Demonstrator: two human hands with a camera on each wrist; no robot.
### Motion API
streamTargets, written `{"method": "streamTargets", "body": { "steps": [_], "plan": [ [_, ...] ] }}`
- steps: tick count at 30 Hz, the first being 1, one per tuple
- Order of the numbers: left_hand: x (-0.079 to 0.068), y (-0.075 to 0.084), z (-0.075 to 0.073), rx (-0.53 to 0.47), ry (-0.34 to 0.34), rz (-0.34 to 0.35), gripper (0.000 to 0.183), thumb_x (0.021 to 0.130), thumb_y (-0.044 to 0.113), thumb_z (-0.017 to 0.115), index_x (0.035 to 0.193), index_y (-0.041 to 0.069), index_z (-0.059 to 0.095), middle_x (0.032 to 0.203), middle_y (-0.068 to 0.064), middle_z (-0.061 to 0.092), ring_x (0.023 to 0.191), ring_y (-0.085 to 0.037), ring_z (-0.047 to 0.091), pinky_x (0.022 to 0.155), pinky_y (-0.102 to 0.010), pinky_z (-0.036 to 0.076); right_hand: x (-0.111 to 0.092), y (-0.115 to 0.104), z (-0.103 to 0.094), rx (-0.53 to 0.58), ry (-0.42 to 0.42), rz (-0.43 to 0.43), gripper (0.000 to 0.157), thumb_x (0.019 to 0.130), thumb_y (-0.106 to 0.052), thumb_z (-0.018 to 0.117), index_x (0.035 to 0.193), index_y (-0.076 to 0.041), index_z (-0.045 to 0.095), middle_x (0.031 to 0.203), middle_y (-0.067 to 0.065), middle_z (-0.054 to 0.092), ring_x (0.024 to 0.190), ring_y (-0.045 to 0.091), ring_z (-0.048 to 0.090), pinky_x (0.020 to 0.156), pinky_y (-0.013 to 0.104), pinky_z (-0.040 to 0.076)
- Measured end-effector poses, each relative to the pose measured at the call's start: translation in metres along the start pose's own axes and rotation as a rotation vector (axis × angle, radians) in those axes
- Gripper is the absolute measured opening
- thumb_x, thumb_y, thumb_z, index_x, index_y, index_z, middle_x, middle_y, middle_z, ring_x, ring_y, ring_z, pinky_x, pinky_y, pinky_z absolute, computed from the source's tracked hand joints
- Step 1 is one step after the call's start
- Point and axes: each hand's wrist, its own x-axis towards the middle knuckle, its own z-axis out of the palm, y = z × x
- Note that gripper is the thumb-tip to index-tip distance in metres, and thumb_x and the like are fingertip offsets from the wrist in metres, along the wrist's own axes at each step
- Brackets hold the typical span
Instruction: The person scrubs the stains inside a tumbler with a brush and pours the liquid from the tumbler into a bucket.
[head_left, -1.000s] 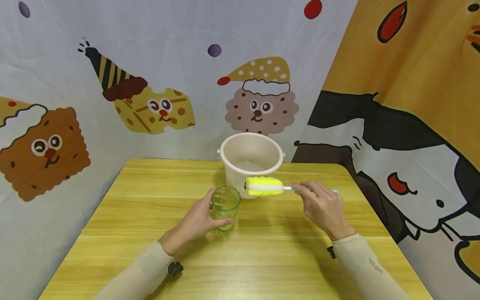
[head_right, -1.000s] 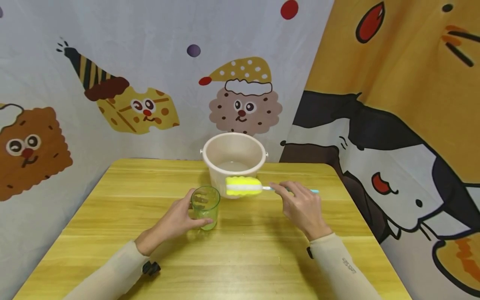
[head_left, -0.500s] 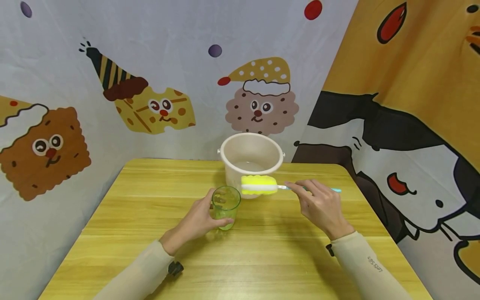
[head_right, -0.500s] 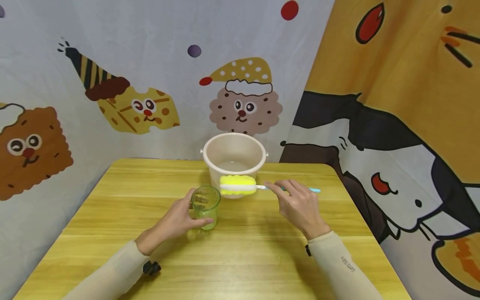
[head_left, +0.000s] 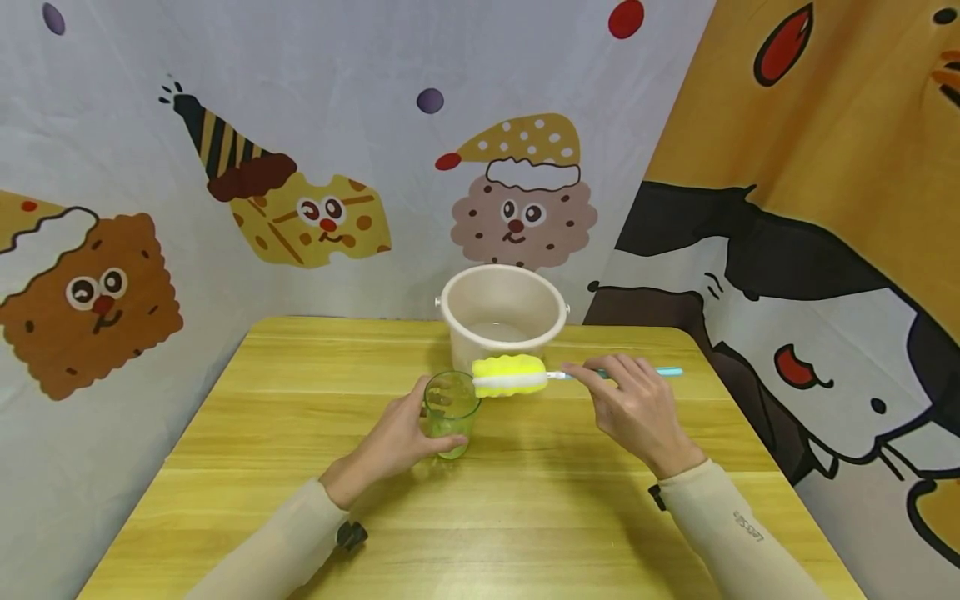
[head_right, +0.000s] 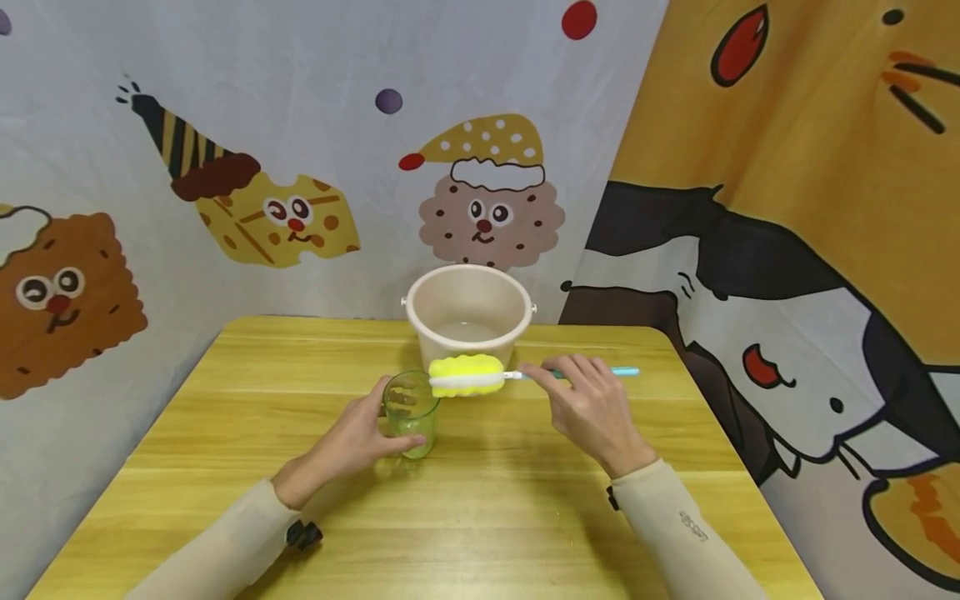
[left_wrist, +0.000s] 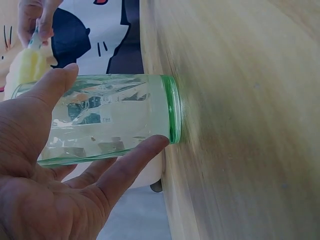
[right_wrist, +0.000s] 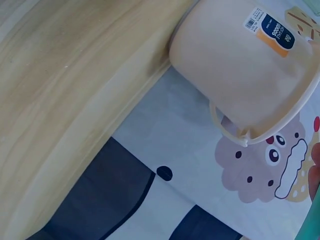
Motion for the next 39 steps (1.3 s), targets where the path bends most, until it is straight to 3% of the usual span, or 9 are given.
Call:
{"method": "streamTargets", "body": {
  "steps": [6,12,17,32,39],
  "plan": [
    [0.0,0.0,0.0,-0.002,-0.002,-0.01,0.09,0.09,0.039,0.104,0.16,0.014,0.053,0.146,-0.013,0.079,0.128,-0.034,0.079,0.104,-0.048,0.072,0.007,-0.002,0.0,0.0,0.001,-0.019,0.051,0.099,0.004,0.069,0.14,-0.021,0.085,0.106,0.01,0.082,0.091,0.035,0.077,0.079,0.054,0.069],
    [0.0,0.0,0.0,-0.007,-0.004,-0.016,0.088,0.091,0.039,0.104,0.159,0.016,0.054,0.146,-0.014,0.079,0.127,-0.032,0.08,0.102,-0.046,0.072,0.016,-0.006,0.0,-0.003,0.006,-0.044,0.033,0.116,-0.011,0.06,0.136,-0.019,0.086,0.106,0.01,0.082,0.089,0.033,0.078,0.075,0.052,0.069],
    [-0.001,0.002,0.0,-0.012,-0.008,-0.015,0.087,0.091,0.04,0.104,0.158,0.016,0.054,0.146,-0.015,0.079,0.128,-0.031,0.08,0.103,-0.048,0.072,0.022,-0.008,0.0,-0.004,-0.01,-0.054,0.034,0.121,-0.021,0.055,0.134,-0.018,0.086,0.105,0.01,0.082,0.089,0.032,0.078,0.076,0.052,0.07],
    [-0.001,0.003,-0.001,-0.017,-0.017,-0.008,0.088,0.093,0.038,0.103,0.161,0.014,0.052,0.148,-0.016,0.078,0.131,-0.033,0.079,0.107,-0.051,0.07,0.029,-0.009,0.001,-0.021,-0.002,-0.085,0.026,0.118,-0.023,0.064,0.128,-0.015,0.087,0.1,0.009,0.081,0.083,0.028,0.076,0.066,0.045,0.062],
    [-0.002,0.002,0.0,-0.019,-0.011,-0.009,0.088,0.092,0.038,0.103,0.16,0.014,0.053,0.147,-0.016,0.079,0.131,-0.034,0.078,0.108,-0.052,0.07,0.033,-0.012,-0.004,-0.025,-0.036,-0.096,0.02,0.105,-0.022,0.08,0.122,-0.014,0.087,0.098,0.007,0.081,0.083,0.026,0.076,0.067,0.044,0.061]
  ]
}}
